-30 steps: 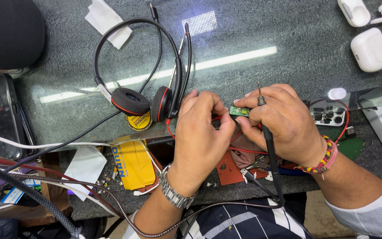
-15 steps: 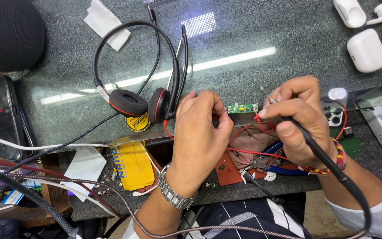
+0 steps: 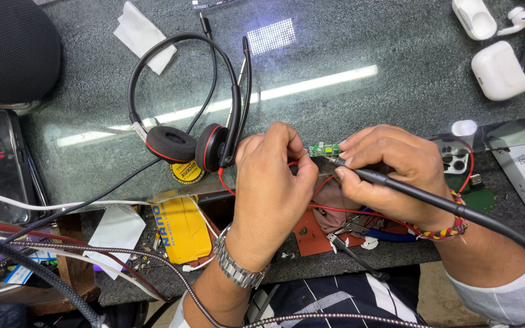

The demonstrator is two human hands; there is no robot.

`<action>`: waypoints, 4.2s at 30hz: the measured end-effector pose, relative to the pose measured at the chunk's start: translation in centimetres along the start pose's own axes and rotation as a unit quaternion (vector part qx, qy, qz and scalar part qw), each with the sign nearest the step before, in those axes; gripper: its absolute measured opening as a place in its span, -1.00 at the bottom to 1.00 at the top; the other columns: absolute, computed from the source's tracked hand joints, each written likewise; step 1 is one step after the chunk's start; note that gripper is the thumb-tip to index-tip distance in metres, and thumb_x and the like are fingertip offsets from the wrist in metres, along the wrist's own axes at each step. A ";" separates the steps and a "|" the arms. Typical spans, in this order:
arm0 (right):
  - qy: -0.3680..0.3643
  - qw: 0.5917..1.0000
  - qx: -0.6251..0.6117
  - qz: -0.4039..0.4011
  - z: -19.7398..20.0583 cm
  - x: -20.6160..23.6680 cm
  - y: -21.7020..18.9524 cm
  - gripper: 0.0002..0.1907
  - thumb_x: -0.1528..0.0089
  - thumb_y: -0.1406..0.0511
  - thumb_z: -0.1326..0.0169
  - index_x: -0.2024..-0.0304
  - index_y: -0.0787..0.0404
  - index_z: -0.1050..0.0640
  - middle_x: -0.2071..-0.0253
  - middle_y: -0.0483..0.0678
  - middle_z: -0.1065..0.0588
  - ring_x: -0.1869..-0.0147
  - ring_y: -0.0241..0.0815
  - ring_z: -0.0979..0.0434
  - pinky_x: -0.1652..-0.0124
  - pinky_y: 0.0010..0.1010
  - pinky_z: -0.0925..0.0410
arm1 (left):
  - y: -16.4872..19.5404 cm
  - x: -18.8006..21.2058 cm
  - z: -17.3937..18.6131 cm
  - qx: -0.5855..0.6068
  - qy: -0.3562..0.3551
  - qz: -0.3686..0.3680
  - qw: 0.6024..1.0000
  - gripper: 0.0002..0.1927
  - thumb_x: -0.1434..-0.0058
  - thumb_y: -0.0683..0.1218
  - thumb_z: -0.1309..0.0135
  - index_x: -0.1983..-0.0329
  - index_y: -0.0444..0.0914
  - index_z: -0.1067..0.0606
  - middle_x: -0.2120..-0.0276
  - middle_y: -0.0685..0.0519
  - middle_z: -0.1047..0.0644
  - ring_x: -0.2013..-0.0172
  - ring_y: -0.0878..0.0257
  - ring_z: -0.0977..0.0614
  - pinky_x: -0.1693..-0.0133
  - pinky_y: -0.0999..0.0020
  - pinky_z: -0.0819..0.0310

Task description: The person solders red and black wires to a small green circuit board using a soldering iron and solder. They then briefly inspect the board and wires after completing the soldering.

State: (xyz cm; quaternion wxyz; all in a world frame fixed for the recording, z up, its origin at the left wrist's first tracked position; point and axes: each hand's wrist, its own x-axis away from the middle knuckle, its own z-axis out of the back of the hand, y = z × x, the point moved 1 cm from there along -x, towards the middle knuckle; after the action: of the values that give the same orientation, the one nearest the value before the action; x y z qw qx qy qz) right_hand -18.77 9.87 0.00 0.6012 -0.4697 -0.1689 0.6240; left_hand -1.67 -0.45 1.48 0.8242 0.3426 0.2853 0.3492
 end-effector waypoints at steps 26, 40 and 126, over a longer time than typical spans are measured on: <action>0.000 1.000 0.013 0.000 -0.1 -0.6 -0.5 -0.82 -0.11 0.42 -0.32 0.37 0.28 -0.52 0.33 0.02 -0.58 0.09 -0.07 -0.70 0.08 -0.33 -0.54 | 0.4 0.3 -0.7 -0.039 0.023 0.009 0.999 -0.79 -0.09 -0.24 -0.18 0.29 -0.23 -0.39 0.44 0.04 -0.48 0.30 0.02 -0.54 0.07 0.09 -0.31; 0.009 1.000 0.023 -0.002 -0.3 -0.6 -0.6 -0.82 -0.09 0.42 -0.31 0.37 0.28 -0.53 0.34 0.02 -0.58 0.09 -0.07 -0.70 0.12 -0.35 -0.53 | 0.7 0.2 -0.8 -0.057 0.018 0.023 0.998 -0.80 -0.09 -0.23 -0.19 0.29 -0.22 -0.41 0.45 0.06 -0.49 0.32 0.04 -0.54 0.08 0.10 -0.29; -0.011 0.990 0.131 0.050 -1.2 -0.7 -0.5 -0.80 -0.14 0.35 -0.32 0.24 0.16 -0.54 0.14 -0.09 -0.64 -0.12 -0.03 -0.61 -0.30 -0.03 -0.27 | -0.4 2.1 -1.3 0.015 0.084 0.034 0.996 -0.72 -0.22 -0.22 -0.23 0.19 -0.29 -0.32 0.28 0.02 -0.65 0.22 0.05 -0.60 0.06 0.16 -0.41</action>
State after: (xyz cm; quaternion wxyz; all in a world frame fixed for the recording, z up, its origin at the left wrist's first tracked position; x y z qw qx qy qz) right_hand -17.60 8.93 0.06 0.6239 -0.3878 -0.0682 0.6750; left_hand -1.23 1.45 -0.11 0.7800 0.3338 0.3462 0.4005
